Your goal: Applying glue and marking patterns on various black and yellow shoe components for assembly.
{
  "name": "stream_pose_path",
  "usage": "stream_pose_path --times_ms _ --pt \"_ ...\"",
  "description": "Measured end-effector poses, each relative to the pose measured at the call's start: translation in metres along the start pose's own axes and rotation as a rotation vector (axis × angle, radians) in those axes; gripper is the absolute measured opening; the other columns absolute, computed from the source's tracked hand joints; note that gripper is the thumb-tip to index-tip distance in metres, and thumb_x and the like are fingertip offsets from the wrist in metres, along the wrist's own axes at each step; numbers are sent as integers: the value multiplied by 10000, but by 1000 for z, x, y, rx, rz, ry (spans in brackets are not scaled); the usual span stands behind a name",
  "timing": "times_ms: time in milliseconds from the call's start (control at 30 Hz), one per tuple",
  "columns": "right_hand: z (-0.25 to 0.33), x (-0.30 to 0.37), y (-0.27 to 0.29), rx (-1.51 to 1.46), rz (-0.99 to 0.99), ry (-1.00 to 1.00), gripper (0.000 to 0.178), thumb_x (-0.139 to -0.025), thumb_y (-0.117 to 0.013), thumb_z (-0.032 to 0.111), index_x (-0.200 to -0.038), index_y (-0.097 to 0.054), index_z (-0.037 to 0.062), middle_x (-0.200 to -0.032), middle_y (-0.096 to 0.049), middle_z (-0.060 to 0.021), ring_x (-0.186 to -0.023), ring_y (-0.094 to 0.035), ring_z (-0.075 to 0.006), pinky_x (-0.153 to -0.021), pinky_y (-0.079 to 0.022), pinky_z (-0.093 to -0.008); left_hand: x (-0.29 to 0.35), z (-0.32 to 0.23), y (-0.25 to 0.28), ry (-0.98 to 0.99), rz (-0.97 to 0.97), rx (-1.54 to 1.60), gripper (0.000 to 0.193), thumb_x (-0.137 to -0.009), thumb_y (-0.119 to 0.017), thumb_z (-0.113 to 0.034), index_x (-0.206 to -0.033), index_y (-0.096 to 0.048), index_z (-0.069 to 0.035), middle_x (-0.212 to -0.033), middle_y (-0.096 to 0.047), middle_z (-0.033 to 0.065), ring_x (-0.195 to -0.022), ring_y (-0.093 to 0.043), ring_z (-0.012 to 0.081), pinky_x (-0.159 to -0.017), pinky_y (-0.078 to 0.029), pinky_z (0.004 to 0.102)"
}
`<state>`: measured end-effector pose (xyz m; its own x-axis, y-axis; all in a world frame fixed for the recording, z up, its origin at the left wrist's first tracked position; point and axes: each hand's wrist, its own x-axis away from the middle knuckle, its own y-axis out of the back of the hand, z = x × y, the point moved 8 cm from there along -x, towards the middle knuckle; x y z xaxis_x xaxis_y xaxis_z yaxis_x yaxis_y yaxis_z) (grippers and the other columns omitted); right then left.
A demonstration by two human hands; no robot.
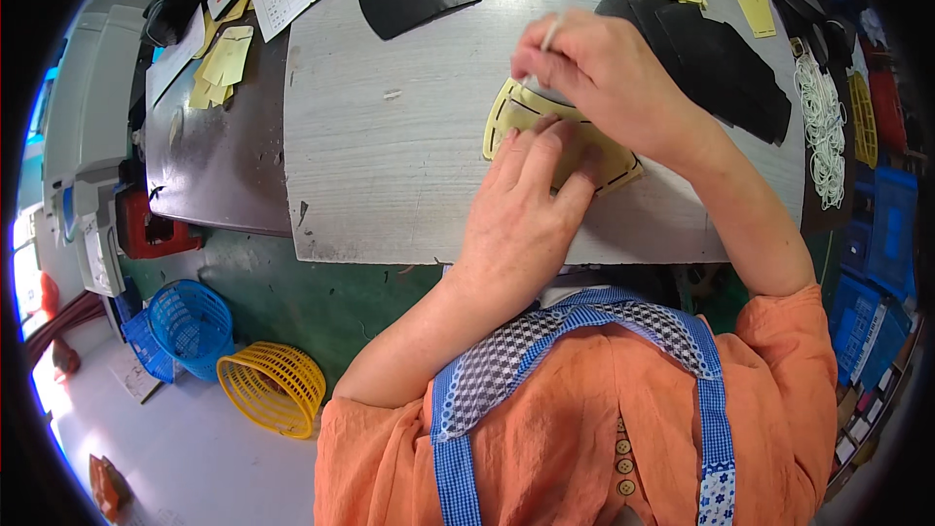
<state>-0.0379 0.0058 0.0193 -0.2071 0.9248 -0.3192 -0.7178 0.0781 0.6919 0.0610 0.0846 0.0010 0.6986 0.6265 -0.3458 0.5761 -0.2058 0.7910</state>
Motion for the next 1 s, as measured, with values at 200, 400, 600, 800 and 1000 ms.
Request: stream_pose_path --times_ms 200,400,600,800,1000 --pt "-10 62 35 63 67 -270 233 -948 -595 230 -892 -668 16 -825 -636 -152 -821 -619 -335 -738 -497 -414 -1 3 7 99 -17 -39 332 -741 -765 -153 -1063 -687 -135 -1191 -566 105 -1109 -561 306 -874 -515 390" --pt "20 98 29 -7 113 -114 198 -954 -591 186 -866 -655 20 -808 -642 -130 -774 -614 -319 -695 -494 -386 -16 3 15 3 33 -131 379 -706 -802 -187 -1063 -678 -170 -1168 -586 81 -1087 -567 300 -907 -491 410" --pt "-6 99 39 -138 -175 -349 150 -923 -642 167 -899 -647 19 -804 -638 -145 -751 -623 -315 -656 -496 -355 -41 20 15 34 173 -25 589 -649 -853 -210 -1166 -593 -102 -1135 -573 109 -1095 -545 325 -931 -461 418" --pt "-33 106 71 -46 -372 -424 143 -917 -677 142 -937 -649 3 -777 -615 -67 -725 -571 -134 -653 -460 -268 -44 75 61 39 -81 -254 770 -741 -810 -232 -1393 -453 -34 -1354 -507 191 -1262 -465 382 -1089 -358 460" --pt "-72 152 147 105 -500 -575 201 -948 -654 171 -987 -655 -26 -797 -622 9 -729 -514 -60 -663 -444 -234 -1 83 49 205 171 -319 753 -826 -697 -374 -1452 -422 -59 -1468 -402 167 -1422 -330 360 -1184 -187 539"
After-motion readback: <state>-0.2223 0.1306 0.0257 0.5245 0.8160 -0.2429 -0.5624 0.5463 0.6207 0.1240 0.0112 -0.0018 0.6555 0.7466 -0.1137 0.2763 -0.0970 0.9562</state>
